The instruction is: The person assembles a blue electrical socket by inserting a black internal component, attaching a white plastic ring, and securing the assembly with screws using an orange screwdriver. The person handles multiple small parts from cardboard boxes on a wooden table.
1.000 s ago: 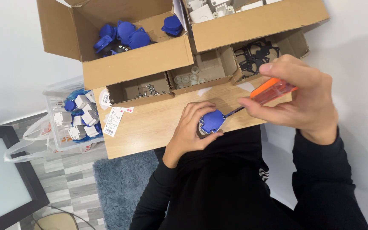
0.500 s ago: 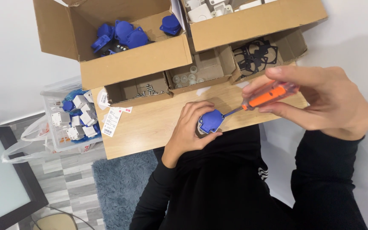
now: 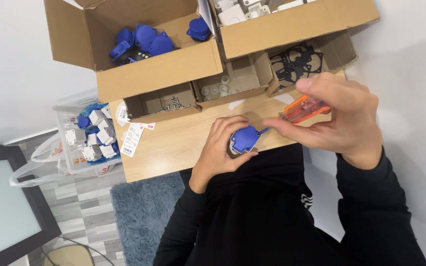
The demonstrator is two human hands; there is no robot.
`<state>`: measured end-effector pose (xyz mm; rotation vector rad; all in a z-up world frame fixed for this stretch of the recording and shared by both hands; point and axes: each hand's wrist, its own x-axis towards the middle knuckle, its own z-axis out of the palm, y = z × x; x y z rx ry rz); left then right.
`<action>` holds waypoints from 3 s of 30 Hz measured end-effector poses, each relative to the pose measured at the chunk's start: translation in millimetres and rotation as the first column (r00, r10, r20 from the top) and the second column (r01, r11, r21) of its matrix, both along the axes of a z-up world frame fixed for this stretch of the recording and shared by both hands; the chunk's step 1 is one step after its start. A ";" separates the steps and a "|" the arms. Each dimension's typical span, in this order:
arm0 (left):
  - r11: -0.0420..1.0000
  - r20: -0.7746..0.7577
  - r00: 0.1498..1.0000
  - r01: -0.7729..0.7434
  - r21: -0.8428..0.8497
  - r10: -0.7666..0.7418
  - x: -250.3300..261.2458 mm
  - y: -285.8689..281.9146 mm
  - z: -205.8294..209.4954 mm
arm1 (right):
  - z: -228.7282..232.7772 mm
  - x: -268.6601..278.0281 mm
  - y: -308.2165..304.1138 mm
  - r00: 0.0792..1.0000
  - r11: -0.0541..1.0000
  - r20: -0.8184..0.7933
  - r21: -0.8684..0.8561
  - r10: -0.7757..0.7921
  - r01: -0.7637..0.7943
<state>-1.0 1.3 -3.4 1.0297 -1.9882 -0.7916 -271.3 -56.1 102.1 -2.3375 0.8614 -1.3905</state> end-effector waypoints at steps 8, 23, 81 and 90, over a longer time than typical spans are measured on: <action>1.000 -0.007 1.000 -0.001 0.015 0.001 -0.7 1.1 5.0 | 52.2 -11.7 1.3 0.838 0.746 0.136 0.398 0.528 -0.534; 1.000 -0.002 1.000 0.009 0.025 -0.009 0.8 1.2 3.4 | 19.0 -7.8 6.2 0.981 0.970 -0.108 0.201 0.162 -0.138; 0.992 -0.003 0.998 0.058 -0.113 -0.058 -13.9 5.9 -10.9 | 47.0 20.5 24.6 0.989 0.991 -0.144 -0.127 0.013 -0.031; 0.990 0.011 0.998 0.056 -0.131 -0.055 -14.9 7.4 -13.5 | 90.0 8.8 38.5 0.907 0.826 -0.013 0.418 0.421 -0.377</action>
